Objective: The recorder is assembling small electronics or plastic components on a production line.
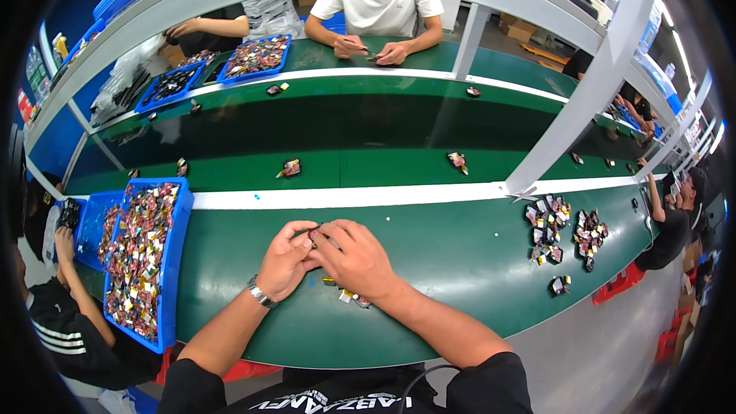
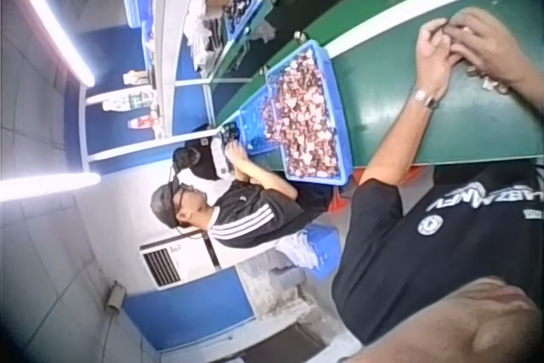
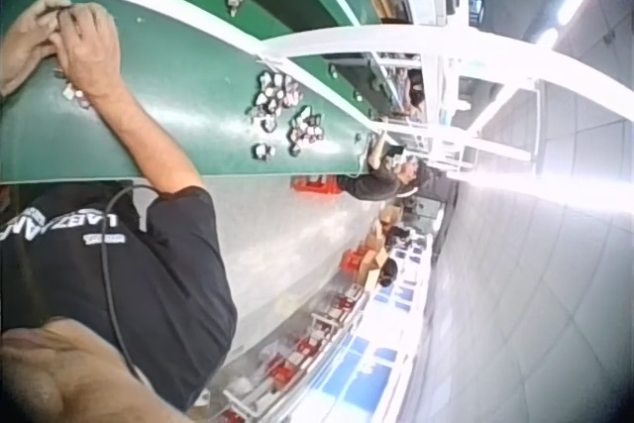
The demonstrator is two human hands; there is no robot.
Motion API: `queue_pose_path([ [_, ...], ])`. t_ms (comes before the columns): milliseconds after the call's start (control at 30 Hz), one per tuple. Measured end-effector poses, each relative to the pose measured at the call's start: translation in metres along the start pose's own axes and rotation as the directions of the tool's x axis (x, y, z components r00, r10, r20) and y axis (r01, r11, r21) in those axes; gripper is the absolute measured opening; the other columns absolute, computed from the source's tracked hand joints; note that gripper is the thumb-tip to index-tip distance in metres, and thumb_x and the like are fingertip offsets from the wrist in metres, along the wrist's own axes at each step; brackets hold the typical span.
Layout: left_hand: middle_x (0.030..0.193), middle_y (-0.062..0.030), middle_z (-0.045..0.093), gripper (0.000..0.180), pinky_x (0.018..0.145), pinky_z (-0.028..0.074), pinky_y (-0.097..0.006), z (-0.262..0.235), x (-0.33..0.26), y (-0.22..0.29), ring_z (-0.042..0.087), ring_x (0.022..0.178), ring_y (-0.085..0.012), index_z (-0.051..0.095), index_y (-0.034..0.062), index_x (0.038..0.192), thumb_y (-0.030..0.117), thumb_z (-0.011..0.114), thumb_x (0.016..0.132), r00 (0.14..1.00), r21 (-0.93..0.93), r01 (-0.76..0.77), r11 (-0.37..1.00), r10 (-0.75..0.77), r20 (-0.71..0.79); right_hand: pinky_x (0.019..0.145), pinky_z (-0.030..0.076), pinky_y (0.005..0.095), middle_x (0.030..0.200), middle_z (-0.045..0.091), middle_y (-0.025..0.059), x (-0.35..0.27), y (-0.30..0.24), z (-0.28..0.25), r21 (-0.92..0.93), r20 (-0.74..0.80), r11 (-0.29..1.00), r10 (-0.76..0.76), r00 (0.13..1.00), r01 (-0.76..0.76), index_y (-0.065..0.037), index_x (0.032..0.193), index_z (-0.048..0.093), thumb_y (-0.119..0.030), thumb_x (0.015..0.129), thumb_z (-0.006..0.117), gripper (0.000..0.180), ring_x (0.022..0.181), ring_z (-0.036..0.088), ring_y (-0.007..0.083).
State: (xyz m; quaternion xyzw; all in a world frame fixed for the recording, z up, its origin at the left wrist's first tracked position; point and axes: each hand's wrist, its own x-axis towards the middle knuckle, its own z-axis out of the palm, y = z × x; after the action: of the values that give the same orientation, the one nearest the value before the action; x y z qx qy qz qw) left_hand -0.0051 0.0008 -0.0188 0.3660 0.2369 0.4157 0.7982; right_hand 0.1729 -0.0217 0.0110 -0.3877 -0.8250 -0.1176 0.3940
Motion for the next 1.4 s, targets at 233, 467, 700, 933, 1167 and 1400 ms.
queue_pose_path([
  [233, 0.14, -0.017, 0.05, 0.045, 0.103, 0.048, -0.045, 0.006, 0.002, 0.006, 0.057, 0.121, -0.0261, 0.034, 0.0053, 0.142, 0.008, 0.05, 0.1, 1.0, 0.015, -0.026, 1.0, 0.027, -0.016, 0.083, 0.053, 0.036, 0.104, 0.062, 0.0105, 0.008, 0.019, 0.005, 0.221, 0.019, 0.958, 0.186, 0.982, -0.186, -0.002, 0.099, 0.068, -0.009, 0.076, 0.073, 0.025, 0.096, 0.062, 0.0284],
  [467, 0.153, -0.025, 0.032, 0.059, 0.108, 0.041, -0.055, 0.01, 0.004, 0.01, 0.043, 0.135, -0.0413, 0.028, 0.0043, 0.146, 0.02, 0.058, 0.098, 0.998, 0.067, 0.021, 0.998, -0.026, 0.063, 0.087, 0.052, 0.039, 0.109, 0.063, 0.0105, 0.011, 0.141, 0.022, 0.027, 0.118, 0.798, 0.596, 0.794, -0.602, -0.003, 0.105, 0.065, -0.014, 0.077, 0.074, 0.031, 0.102, 0.062, 0.0312],
  [700, 0.147, -0.0262, 0.04, 0.051, 0.106, 0.044, -0.053, 0.007, 0.001, 0.013, 0.047, 0.132, -0.0406, 0.036, 0.0031, 0.141, 0.018, 0.058, 0.098, 0.998, 0.079, 0.028, 0.996, -0.032, 0.052, 0.094, 0.045, 0.0473, 0.121, 0.058, 0.0164, -0.02, 0.2, -0.033, -0.29, -0.288, 0.728, 0.552, 0.782, -0.621, -0.004, 0.124, 0.055, -0.017, 0.074, 0.078, 0.057, 0.113, 0.054, 0.0371],
  [933, 0.138, -0.0264, 0.05, 0.045, 0.104, 0.047, -0.051, 0.005, 0.006, 0.013, 0.054, 0.125, -0.0384, 0.039, 0.002, 0.137, 0.017, 0.056, 0.099, 0.993, 0.091, 0.063, 0.994, -0.072, 0.097, 0.094, 0.045, 0.0461, 0.111, 0.063, 0.0156, -0.071, 0.254, -0.058, -0.258, -0.237, 0.425, 0.843, 0.483, -0.868, 0.001, 0.132, 0.051, -0.015, 0.074, 0.08, 0.066, 0.109, 0.055, 0.0363],
  [1167, 0.134, -0.0251, 0.053, 0.042, 0.101, 0.049, -0.047, 0.002, 0.002, 0.013, 0.058, 0.121, -0.0354, 0.041, 0.0016, 0.137, 0.017, 0.054, 0.1, 0.991, 0.093, 0.068, 0.993, -0.078, 0.111, 0.093, 0.048, 0.0418, 0.104, 0.068, 0.0137, -0.043, 0.198, -0.058, 0.075, -0.162, 0.639, 0.765, 0.623, -0.765, -0.002, 0.129, 0.055, -0.011, 0.072, 0.081, 0.063, 0.102, 0.061, 0.032],
  [1400, 0.122, -0.0179, 0.061, 0.044, 0.087, 0.053, -0.036, -0.007, 0.002, 0.014, 0.063, 0.101, -0.0228, 0.048, -0.0029, 0.131, 0.032, 0.045, 0.105, 0.993, 0.116, 0.078, 0.99, -0.087, 0.077, 0.096, 0.049, 0.0401, 0.116, 0.065, 0.0093, 0.01, 0.032, -0.056, 0.432, 0.399, 0.773, 0.298, 0.867, -0.465, -0.01, 0.137, 0.05, -0.011, 0.073, 0.081, 0.072, 0.113, 0.057, 0.0301],
])
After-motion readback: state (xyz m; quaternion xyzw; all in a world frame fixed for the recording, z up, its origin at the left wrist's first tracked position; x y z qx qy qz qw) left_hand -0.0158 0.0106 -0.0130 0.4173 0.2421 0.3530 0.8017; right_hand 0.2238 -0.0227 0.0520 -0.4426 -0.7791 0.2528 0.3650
